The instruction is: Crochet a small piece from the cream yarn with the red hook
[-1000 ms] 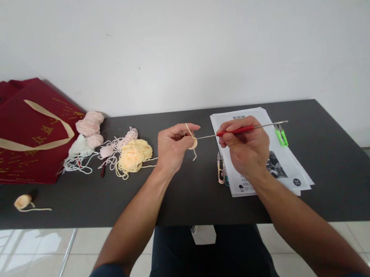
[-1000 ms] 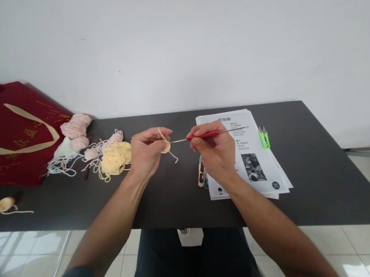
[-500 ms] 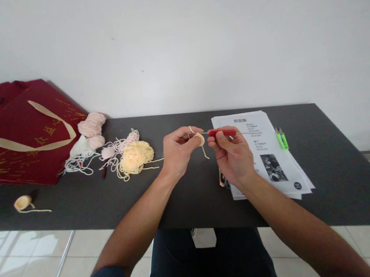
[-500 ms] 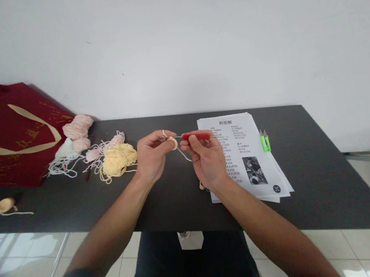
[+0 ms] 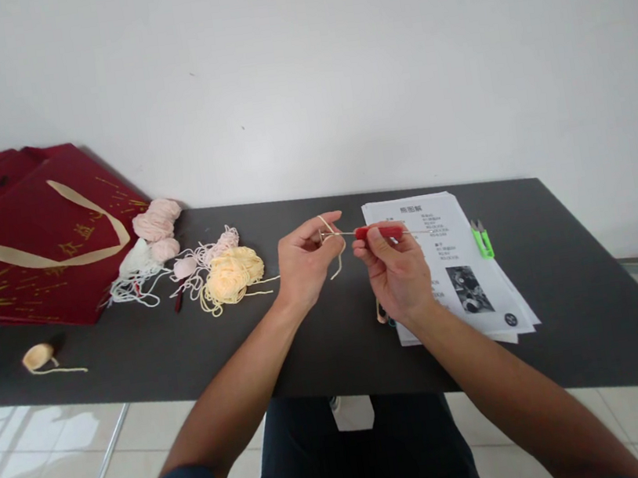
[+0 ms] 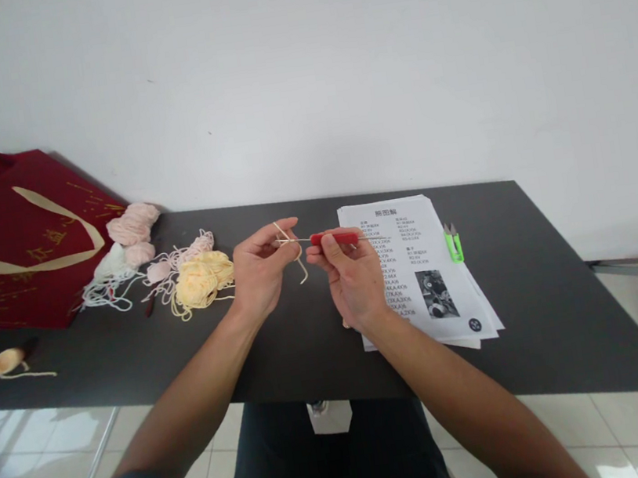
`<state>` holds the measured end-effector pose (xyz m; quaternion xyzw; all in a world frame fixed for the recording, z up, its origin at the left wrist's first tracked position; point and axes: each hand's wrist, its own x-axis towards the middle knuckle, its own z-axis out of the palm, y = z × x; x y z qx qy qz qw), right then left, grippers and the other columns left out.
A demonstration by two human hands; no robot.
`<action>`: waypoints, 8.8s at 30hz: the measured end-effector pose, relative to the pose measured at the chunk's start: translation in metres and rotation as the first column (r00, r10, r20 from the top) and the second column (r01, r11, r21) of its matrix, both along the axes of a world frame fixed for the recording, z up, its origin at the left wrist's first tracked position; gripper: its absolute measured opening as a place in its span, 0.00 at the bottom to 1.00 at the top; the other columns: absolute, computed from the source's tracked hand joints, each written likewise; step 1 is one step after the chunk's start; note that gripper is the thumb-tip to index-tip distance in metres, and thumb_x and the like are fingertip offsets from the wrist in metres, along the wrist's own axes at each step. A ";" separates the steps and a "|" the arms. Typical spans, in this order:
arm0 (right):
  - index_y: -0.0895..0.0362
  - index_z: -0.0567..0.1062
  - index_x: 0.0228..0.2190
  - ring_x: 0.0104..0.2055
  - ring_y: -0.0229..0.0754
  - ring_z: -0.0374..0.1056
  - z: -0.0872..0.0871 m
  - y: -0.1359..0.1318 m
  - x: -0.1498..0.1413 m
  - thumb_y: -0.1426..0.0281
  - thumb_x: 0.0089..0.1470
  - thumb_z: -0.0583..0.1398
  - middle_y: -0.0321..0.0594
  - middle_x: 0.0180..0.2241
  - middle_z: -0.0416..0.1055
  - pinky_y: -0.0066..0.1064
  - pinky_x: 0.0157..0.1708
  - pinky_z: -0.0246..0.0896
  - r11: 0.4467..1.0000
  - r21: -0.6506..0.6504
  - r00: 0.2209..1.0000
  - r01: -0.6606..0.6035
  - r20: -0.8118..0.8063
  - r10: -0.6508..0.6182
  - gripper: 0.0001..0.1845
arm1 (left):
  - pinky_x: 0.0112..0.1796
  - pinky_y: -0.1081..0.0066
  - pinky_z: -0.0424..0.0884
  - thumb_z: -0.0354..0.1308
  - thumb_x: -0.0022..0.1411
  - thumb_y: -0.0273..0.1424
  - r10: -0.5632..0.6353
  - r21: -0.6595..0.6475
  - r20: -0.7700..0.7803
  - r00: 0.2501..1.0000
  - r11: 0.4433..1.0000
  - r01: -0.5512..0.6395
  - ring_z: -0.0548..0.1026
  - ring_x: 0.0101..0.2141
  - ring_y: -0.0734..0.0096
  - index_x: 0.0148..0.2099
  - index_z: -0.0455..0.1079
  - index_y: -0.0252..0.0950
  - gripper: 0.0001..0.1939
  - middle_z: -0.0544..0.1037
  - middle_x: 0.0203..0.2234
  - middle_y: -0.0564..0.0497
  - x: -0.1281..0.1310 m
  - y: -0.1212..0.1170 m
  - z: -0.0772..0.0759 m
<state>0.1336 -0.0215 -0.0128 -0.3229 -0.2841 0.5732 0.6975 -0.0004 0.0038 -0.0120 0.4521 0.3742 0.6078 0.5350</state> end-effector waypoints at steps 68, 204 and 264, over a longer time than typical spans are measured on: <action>0.50 0.78 0.32 0.27 0.33 0.71 0.009 0.005 0.025 0.64 0.51 0.74 0.32 0.32 0.81 0.26 0.26 0.67 0.960 0.267 0.974 -0.082 0.224 0.021 0.12 | 0.28 0.65 0.59 0.62 0.41 0.24 -0.357 -0.132 0.249 0.900 0.909 0.396 0.62 0.21 0.74 0.30 0.84 0.34 0.12 0.74 0.18 0.49 -0.022 0.009 0.015; 0.51 0.76 0.35 0.28 0.34 0.72 0.009 0.000 0.029 0.67 0.55 0.72 0.33 0.34 0.81 0.29 0.27 0.68 0.948 0.318 0.937 -0.009 0.334 -0.104 0.09 | 0.25 0.71 0.59 0.62 0.42 0.22 -0.167 -0.025 0.046 0.985 0.986 0.168 0.67 0.22 0.76 0.35 0.86 0.40 0.17 0.77 0.21 0.53 -0.015 0.007 0.009; 0.47 0.85 0.40 0.38 0.41 0.82 -0.008 -0.007 0.003 0.71 0.58 0.69 0.35 0.42 0.86 0.36 0.40 0.82 0.956 0.287 0.907 0.067 0.381 -0.178 0.09 | 0.35 0.74 0.68 0.75 0.49 0.26 -0.104 -0.134 0.368 0.924 0.977 0.163 0.72 0.27 0.80 0.46 0.83 0.34 0.19 0.80 0.26 0.53 -0.003 0.000 0.015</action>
